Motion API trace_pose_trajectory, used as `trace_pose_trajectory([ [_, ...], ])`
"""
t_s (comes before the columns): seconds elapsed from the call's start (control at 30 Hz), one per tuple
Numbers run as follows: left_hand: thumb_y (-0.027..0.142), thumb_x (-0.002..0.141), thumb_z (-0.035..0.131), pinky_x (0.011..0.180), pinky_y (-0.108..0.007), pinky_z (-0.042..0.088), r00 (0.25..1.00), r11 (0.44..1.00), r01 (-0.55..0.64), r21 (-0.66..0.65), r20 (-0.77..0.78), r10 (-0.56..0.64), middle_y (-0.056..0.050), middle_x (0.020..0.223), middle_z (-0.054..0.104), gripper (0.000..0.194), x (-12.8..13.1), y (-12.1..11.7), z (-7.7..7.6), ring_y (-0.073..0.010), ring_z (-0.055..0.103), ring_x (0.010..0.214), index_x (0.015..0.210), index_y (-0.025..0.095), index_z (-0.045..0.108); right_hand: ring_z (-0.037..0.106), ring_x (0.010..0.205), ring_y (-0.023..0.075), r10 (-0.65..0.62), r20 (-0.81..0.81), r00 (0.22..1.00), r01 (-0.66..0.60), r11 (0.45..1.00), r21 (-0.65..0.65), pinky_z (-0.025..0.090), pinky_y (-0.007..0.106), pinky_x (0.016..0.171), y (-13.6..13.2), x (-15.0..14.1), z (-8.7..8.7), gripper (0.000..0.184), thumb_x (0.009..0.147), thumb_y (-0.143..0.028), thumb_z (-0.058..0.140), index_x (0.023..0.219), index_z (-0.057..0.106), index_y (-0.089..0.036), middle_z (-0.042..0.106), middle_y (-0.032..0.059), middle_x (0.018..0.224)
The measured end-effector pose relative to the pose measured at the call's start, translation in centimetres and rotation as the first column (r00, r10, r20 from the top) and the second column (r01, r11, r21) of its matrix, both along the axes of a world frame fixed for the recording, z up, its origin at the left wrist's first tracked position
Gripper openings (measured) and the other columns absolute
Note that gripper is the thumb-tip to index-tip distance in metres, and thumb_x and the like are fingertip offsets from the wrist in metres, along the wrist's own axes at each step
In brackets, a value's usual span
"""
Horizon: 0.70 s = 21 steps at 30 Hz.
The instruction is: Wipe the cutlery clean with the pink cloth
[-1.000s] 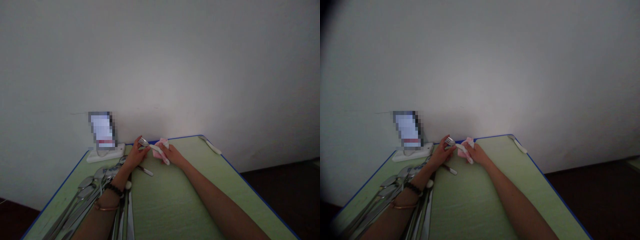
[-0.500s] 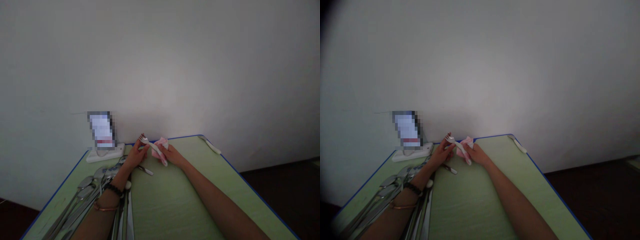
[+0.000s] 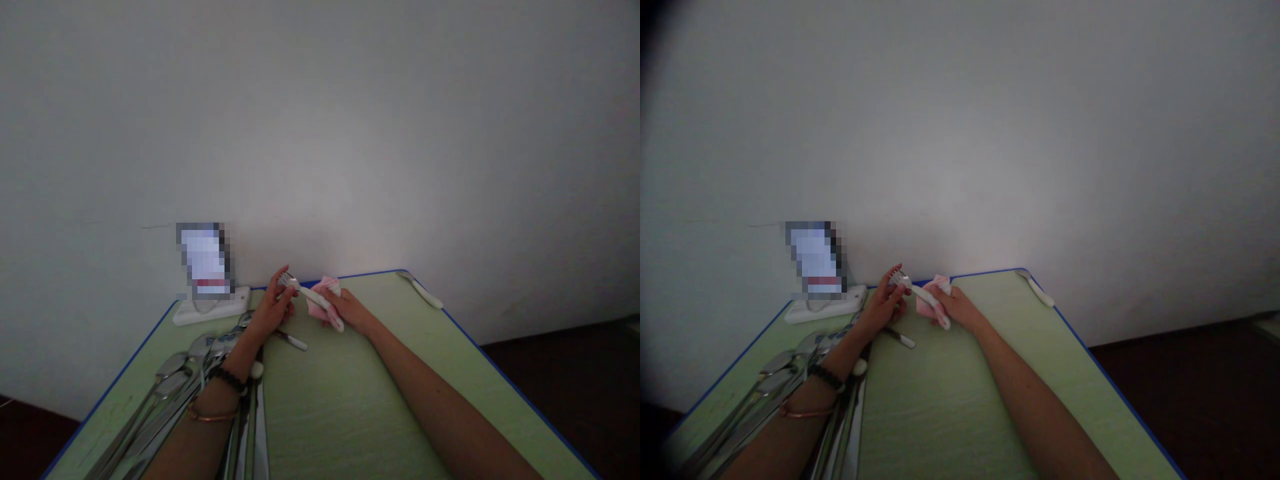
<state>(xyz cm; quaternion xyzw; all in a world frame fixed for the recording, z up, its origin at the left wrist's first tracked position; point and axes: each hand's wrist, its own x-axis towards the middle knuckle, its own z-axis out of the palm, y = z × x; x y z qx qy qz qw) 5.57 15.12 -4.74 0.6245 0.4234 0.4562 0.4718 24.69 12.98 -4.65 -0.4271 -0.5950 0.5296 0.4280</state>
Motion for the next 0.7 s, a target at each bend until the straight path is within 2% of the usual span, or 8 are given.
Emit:
trace_pose_trajectory([
  [0.1,0.044,0.082,0.053,0.034,-0.014,0.034,1.000,1.000,0.005,-0.009,0.009,-0.005,0.003,0.077,0.056,0.056,0.0,0.0,-0.1,-0.0053,0.049,0.043,0.132,0.027,0.033,0.048,0.038,0.0116,-0.029,-0.068,0.997,0.024,0.996,-0.083,0.044,0.024,0.041,0.0,-0.1,0.3,0.044,0.077,-0.058,0.049,0.085,0.064,-0.017,0.055,-0.0031,0.046],
  [0.23,0.046,0.081,0.051,0.034,-0.014,0.033,1.000,1.000,-0.005,-0.003,0.019,0.005,0.006,0.069,0.053,0.051,0.0,0.1,-0.1,-0.0058,0.048,0.041,0.125,0.024,0.038,0.047,0.037,0.0105,-0.061,-0.105,0.993,0.048,0.992,-0.118,0.044,0.023,0.038,-0.1,-0.3,0.5,0.038,0.076,-0.053,0.053,0.083,0.063,-0.017,0.055,-0.0034,0.047],
  [0.37,0.044,0.081,0.051,0.034,-0.013,0.031,1.000,1.000,-0.014,0.005,0.007,0.014,0.010,0.054,0.049,0.042,-0.1,0.0,-0.1,-0.0056,0.042,0.035,0.115,0.021,0.043,0.044,0.035,0.0091,-0.031,-0.176,0.984,0.006,0.990,-0.141,0.043,0.023,0.037,0.2,0.1,0.1,0.038,0.074,-0.053,0.055,0.082,0.061,-0.016,0.053,-0.0040,0.046],
  [0.5,0.042,0.079,0.054,0.033,-0.013,0.029,1.000,1.000,-0.018,-0.005,-0.006,0.018,0.010,0.052,0.051,0.033,-0.1,0.0,0.1,-0.0052,0.041,0.034,0.103,0.021,0.045,0.045,0.037,0.0094,-0.004,-0.260,0.966,-0.042,0.984,-0.174,0.043,0.022,0.039,0.7,0.5,-0.6,0.041,0.073,-0.056,0.053,0.083,0.059,-0.016,0.055,-0.0031,0.049],
  [0.7,0.046,0.078,0.053,0.033,-0.014,0.029,1.000,0.999,-0.011,-0.031,0.011,0.012,0.012,0.048,0.044,0.029,0.0,0.0,0.2,-0.0059,0.041,0.033,0.091,0.022,0.044,0.048,0.042,0.0111,0.005,-0.214,0.977,-0.041,0.986,-0.164,0.042,0.024,0.042,0.6,0.4,-0.5,0.037,0.074,-0.052,0.054,0.082,0.060,-0.017,0.057,-0.0015,0.053],
])
